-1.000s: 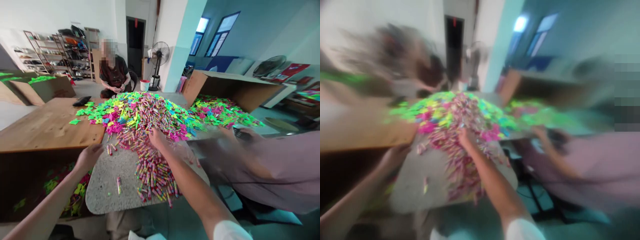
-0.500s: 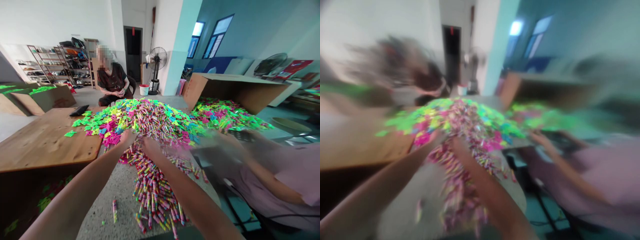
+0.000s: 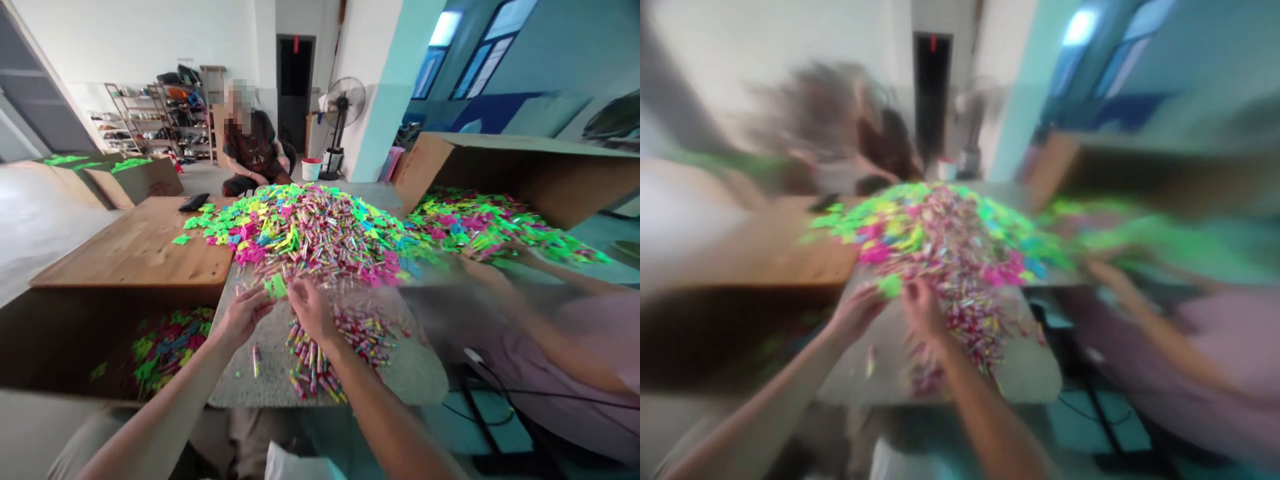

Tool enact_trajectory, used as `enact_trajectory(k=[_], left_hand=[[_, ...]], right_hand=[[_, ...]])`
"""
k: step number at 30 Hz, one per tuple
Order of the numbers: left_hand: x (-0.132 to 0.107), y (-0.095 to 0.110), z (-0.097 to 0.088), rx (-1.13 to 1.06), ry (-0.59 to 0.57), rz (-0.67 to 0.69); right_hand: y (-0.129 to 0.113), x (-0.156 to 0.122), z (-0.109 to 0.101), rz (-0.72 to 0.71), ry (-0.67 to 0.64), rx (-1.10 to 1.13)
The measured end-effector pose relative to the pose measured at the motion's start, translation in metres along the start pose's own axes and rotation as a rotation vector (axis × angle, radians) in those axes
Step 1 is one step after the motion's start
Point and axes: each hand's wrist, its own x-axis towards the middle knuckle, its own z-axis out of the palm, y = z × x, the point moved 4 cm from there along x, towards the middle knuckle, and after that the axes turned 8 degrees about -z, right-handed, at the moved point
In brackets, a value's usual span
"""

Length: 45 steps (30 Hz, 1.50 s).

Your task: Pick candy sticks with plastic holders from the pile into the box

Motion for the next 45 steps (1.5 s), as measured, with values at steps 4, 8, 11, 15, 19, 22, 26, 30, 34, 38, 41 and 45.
enact_trajectory(k=[4,8,11,15,19,22,26,30,34,38,41,45], left_hand=[[-0.05,-0.007,-0.013,-0.09,-0.024,-0.06],[-0.081,-0.004,-0.024,-0.142,-0.039,-0.075],[-0.095,0.0,-0.037,-0.194,-0.017,-0.044],[-0.107,0.003,-0.051,-0.163,-0.033,0.002],[-0.114,0.004,-0.056,-0.061,-0.03,0.008],[-0.118,0.005,-0.054,-0.01,-0.017,0.059],[-0.122,0.004,-0.05,0.039,-0.016,0.094],[-0.123,0.003,-0.049,0.062,-0.003,0.131],[-0.12,0.001,-0.051,0.034,-0.022,0.088],[-0.118,-0.005,-0.052,-0.031,-0.063,0.021],[-0.115,-0.011,-0.053,-0.083,-0.084,-0.033],[-0.113,-0.018,-0.057,-0.127,-0.042,-0.072]], right_hand=[[-0.029,-0.024,0.023,0.062,-0.059,0.116],[-0.054,-0.041,0.033,0.084,-0.106,0.151],[-0.064,-0.05,0.035,0.076,-0.097,0.145],[-0.069,-0.057,0.041,0.094,-0.174,0.147],[-0.077,-0.061,0.046,0.091,-0.265,0.164],[-0.087,-0.062,0.047,0.025,-0.279,0.06],[-0.098,-0.064,0.046,-0.037,-0.244,-0.033],[-0.09,-0.067,0.046,0.054,-0.262,0.012],[-0.067,-0.069,0.049,0.241,-0.285,0.22],[-0.053,-0.073,0.055,0.361,-0.289,0.436],[-0.049,-0.077,0.058,0.436,-0.291,0.557],[-0.049,-0.081,0.061,0.473,-0.3,0.587]])
